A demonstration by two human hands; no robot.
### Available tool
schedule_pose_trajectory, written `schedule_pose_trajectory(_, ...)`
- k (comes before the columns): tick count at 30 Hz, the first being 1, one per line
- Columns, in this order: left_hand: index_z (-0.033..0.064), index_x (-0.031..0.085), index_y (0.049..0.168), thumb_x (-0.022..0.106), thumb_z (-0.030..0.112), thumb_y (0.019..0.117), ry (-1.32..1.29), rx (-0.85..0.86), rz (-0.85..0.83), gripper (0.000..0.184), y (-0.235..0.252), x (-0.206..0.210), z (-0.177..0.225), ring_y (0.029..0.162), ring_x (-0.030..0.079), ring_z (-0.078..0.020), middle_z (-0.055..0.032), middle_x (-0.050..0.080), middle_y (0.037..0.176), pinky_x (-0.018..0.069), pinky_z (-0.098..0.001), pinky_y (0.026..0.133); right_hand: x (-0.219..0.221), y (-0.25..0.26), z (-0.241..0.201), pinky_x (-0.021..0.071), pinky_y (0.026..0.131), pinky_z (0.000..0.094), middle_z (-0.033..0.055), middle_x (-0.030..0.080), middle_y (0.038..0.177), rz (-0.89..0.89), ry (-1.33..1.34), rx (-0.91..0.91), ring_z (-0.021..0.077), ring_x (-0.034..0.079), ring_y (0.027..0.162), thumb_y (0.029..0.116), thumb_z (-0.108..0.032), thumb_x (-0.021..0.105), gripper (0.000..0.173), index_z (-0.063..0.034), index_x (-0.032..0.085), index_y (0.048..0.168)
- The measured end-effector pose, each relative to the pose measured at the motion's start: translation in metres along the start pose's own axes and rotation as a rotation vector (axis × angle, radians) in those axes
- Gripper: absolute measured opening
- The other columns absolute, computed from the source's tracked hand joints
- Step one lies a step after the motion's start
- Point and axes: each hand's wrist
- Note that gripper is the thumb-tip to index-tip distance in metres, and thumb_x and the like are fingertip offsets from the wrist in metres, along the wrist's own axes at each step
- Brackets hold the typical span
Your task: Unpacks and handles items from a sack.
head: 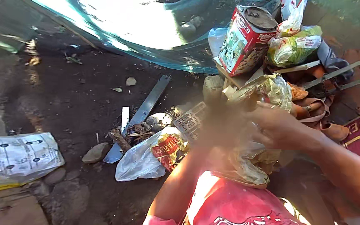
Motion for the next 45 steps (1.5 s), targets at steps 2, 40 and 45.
schedule_pose_trajectory(2, 0.0077, 0.069, 0.102, 0.061, 0.022, 0.1029, 0.256, -0.089, -0.074, 0.016, -0.001, -0.012, 0.004, 0.068, 0.064, -0.0105, -0.0025, 0.067, 0.08, 0.0564, -0.0316, 0.064, 0.013, -0.02, 0.013, 0.0339, 0.111, 0.0692, 0.0057, 0.073, 0.105, -0.351, -0.145, 0.075, 0.0302, 0.067, 0.109, 0.0801, -0.041, 0.081, 0.052, -0.0133, 0.069, 0.122)
schedule_pose_trajectory(40, 0.0021, 0.061, 0.132, 0.066, 0.017, 0.0971, 0.265, 0.223, -0.544, 0.038, 0.044, 0.085, 0.055, 0.127, 0.054, -0.0195, -0.0107, 0.058, 0.138, 0.0477, -0.0396, 0.108, -0.008, -0.074, 0.002, 0.0516, 0.1, 0.031, 0.0085, 0.061, 0.136, 0.012, 0.952, 0.526, 0.0093, 0.061, 0.117, 0.0963, -0.014, 0.064, 0.053, -0.005, 0.048, 0.146)
schedule_pose_trajectory(45, 0.0132, 0.046, 0.152, 0.084, 0.033, 0.0809, 0.553, 0.011, -0.17, 0.084, 0.008, -0.003, 0.063, 0.142, 0.047, -0.023, -0.0082, 0.049, 0.154, 0.0436, -0.0474, 0.116, 0.027, -0.062, -0.024, 0.0515, 0.096, 0.0251, 0.0094, 0.072, 0.112, -0.29, 1.269, 0.562, 0.0071, 0.065, 0.102, 0.1022, -0.001, 0.048, 0.026, 0.0056, 0.068, 0.117)
Point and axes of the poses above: each hand's wrist, its own y-axis towards the middle knuckle, its own x-axis out of the palm, z = x × y
